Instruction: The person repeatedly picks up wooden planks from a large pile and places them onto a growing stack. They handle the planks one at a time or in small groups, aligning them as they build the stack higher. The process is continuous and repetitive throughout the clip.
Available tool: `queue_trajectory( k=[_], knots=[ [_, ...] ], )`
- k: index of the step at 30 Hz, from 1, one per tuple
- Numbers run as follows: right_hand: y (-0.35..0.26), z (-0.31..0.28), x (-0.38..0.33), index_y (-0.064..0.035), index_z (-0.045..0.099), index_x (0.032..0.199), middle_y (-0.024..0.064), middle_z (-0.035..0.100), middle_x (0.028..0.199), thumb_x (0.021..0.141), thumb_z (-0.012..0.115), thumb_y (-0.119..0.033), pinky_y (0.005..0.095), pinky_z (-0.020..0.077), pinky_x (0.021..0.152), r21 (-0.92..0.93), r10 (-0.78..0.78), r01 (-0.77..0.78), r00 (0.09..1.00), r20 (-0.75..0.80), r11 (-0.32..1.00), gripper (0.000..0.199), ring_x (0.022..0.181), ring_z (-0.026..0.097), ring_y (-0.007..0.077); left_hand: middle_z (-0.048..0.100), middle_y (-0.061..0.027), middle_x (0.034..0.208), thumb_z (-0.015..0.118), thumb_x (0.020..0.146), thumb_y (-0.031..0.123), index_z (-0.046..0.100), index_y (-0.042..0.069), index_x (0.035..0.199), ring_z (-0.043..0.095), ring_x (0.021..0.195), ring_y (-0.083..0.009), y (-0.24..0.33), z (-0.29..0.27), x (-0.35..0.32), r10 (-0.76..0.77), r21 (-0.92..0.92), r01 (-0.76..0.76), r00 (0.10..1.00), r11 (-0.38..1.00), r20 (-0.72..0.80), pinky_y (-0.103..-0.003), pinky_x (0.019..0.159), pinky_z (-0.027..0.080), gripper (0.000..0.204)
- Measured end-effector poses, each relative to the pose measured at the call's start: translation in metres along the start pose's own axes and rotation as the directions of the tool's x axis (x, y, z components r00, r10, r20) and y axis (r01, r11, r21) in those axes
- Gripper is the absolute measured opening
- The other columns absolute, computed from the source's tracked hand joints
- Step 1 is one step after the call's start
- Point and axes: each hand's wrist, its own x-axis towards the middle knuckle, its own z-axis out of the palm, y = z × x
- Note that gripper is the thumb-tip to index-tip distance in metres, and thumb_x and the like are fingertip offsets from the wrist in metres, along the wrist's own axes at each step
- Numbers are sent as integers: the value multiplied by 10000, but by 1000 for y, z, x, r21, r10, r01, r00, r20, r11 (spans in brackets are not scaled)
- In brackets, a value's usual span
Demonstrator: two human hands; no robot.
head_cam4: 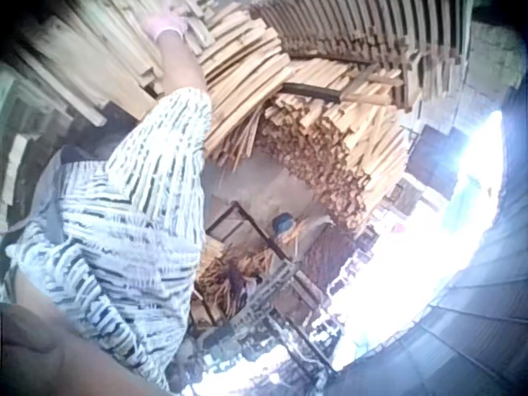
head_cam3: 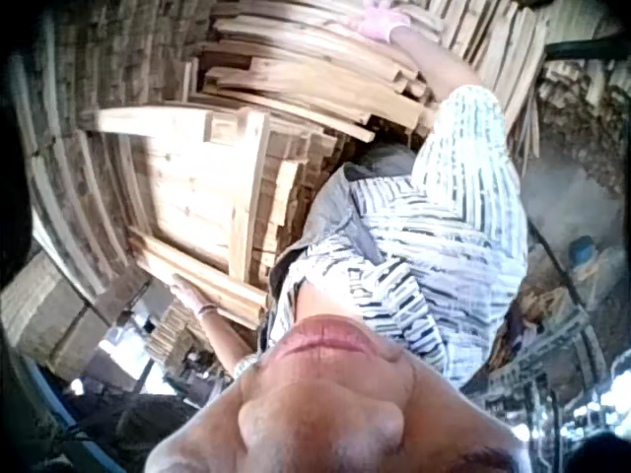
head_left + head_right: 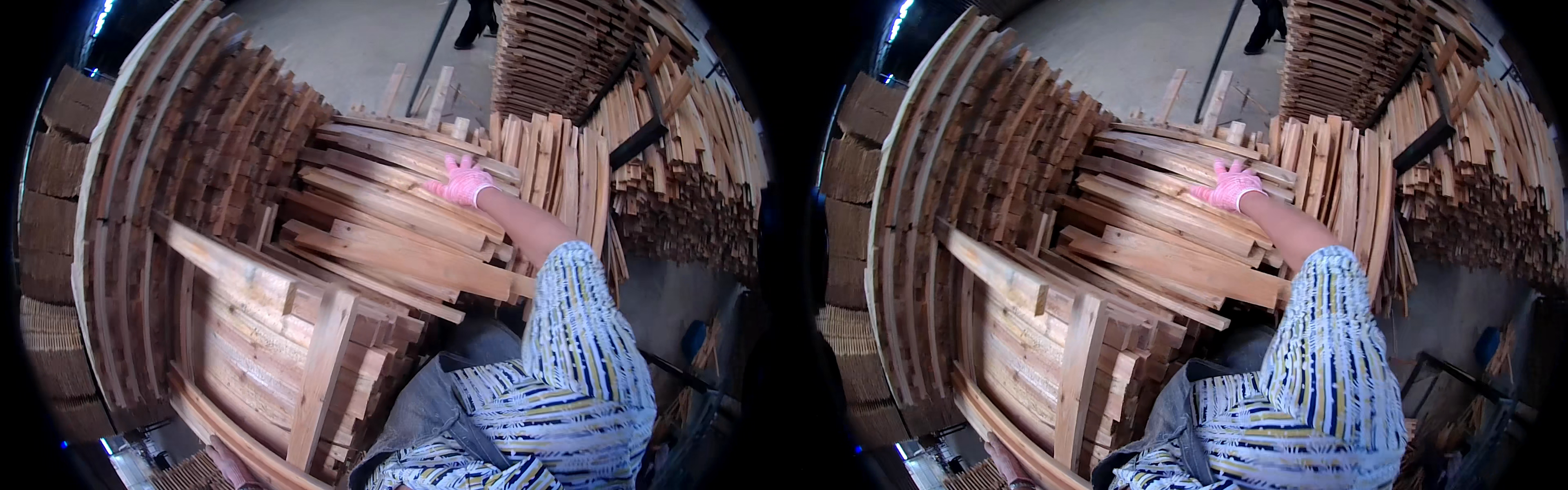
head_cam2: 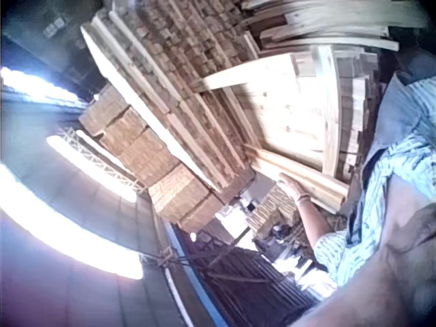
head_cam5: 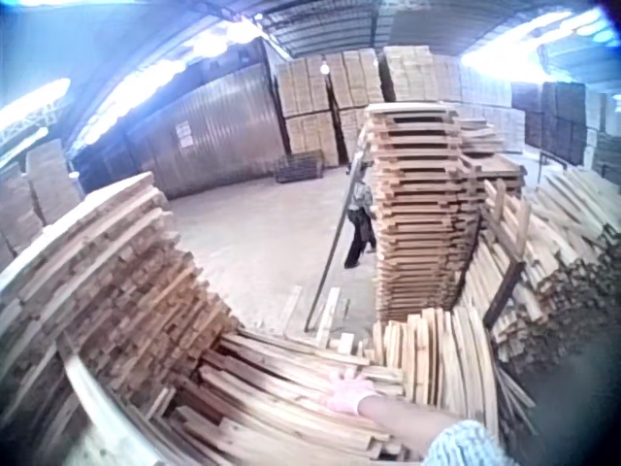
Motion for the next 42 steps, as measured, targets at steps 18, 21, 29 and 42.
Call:
queue_trajectory(
  k=[18, 21, 29, 42],
  knots=[
    [-9, -37, 2, 59, 419, 1372, 288, 562, 1304, 695, 773, -622, 447, 488, 995, 69, -153, 143, 974, 168, 987, 1023, 1200, 577, 412, 410, -284, 1482, 453, 1017, 531, 275, -105, 1492, 480, 1299, -338, 5, 16, 3, 38, -88, -42, 998, 995, -45, -362, 1106, 367, 813],
    [-15, -26, 17, 46, 503, 1291, 278, 585, 1277, 691, 782, -621, 449, 503, 974, -67, -181, 197, 965, 189, 978, 939, 1167, 600, 408, 411, -274, 1487, 452, 1011, 547, 261, -82, 1509, 468, 1315, -342, 15, 12, 1, 29, -72, -32, 998, 997, -49, -356, 1116, 353, 824],
    [-4, -12, -4, -21, 581, 1237, 233, 616, 1218, 773, 705, -490, 445, 481, 994, -168, -331, 311, 937, -111, 936, 671, 1184, 581, 363, 494, -254, 1404, 393, 1007, 572, 351, -58, 1459, 533, 1232, -336, 35, 19, 3, 33, 48, -32, 999, 998, -27, -378, 1069, 410, 777],
    [-26, -7, 21, -23, 483, 1384, 185, 648, 1256, 643, 832, -488, 450, 496, 978, 11, -252, 258, 933, 256, 966, 942, 1185, 613, 322, 537, -286, 1335, 403, 1009, 562, 381, -48, 1439, 566, 1189, -373, 136, 54, -90, 106, 368, -100, 994, 924, 4, -411, 1025, 460, 747]
  ],
)
